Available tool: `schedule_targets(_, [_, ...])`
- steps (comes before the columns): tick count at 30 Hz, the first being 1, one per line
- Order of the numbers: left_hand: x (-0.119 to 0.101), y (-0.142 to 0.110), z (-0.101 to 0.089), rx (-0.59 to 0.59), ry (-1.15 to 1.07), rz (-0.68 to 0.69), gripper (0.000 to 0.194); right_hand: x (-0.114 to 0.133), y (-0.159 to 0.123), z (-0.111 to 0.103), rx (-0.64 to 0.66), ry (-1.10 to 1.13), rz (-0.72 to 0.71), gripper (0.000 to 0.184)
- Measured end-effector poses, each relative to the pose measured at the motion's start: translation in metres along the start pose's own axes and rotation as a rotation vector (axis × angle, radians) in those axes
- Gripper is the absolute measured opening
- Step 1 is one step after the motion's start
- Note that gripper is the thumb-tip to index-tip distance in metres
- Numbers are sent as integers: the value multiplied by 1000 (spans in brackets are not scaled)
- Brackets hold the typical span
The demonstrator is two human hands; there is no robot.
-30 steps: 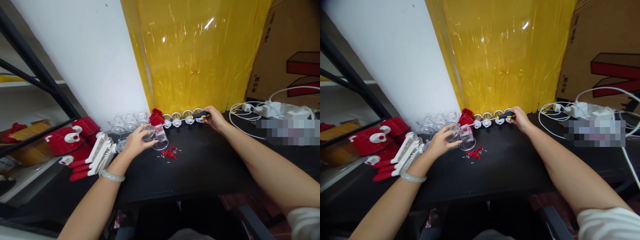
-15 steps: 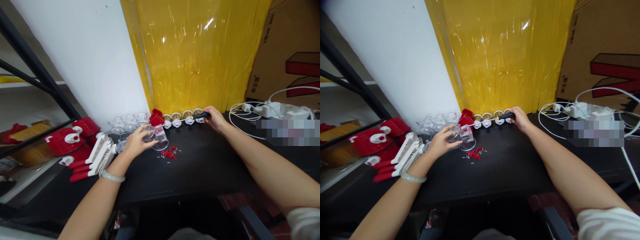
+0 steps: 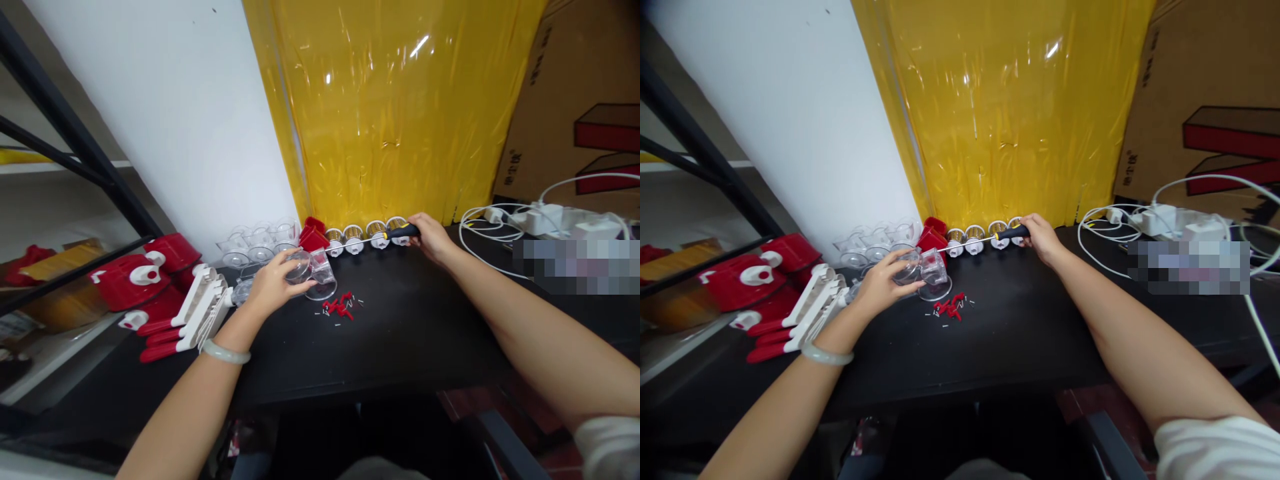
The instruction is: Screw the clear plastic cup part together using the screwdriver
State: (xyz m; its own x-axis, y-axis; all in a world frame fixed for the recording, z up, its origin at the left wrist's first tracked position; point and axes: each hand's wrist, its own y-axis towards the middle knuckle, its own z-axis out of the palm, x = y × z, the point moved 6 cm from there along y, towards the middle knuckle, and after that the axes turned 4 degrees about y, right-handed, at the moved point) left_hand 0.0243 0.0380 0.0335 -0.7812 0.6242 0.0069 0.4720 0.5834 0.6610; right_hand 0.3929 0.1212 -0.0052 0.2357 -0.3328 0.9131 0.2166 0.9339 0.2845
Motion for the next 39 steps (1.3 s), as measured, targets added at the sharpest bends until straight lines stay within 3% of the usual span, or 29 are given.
schedule_targets(3, [0,0,0,-3,-4,-3,41,5,-3,2,4,65,15,16])
schedule_targets(8, [-1,1,-1,4,-5,-6,40,3,-2,1,-20,111,29,16])
schedule_targets(13, [-1,1,-2,1,4,4,41,-3,1,-1,-19,-17,25,33])
schedule_targets(22, [-1,0,-1,-2,2,3,42,7,-5,4,-6,87,24,14])
schedule_targets(30, [-1,1,-1,-5,-3,4,40,-4,3,-2,-13,-41,18,37])
schedule_targets(39, [-3,0,-2,-12,6,6,41,5,-7,5,3,176,61,21])
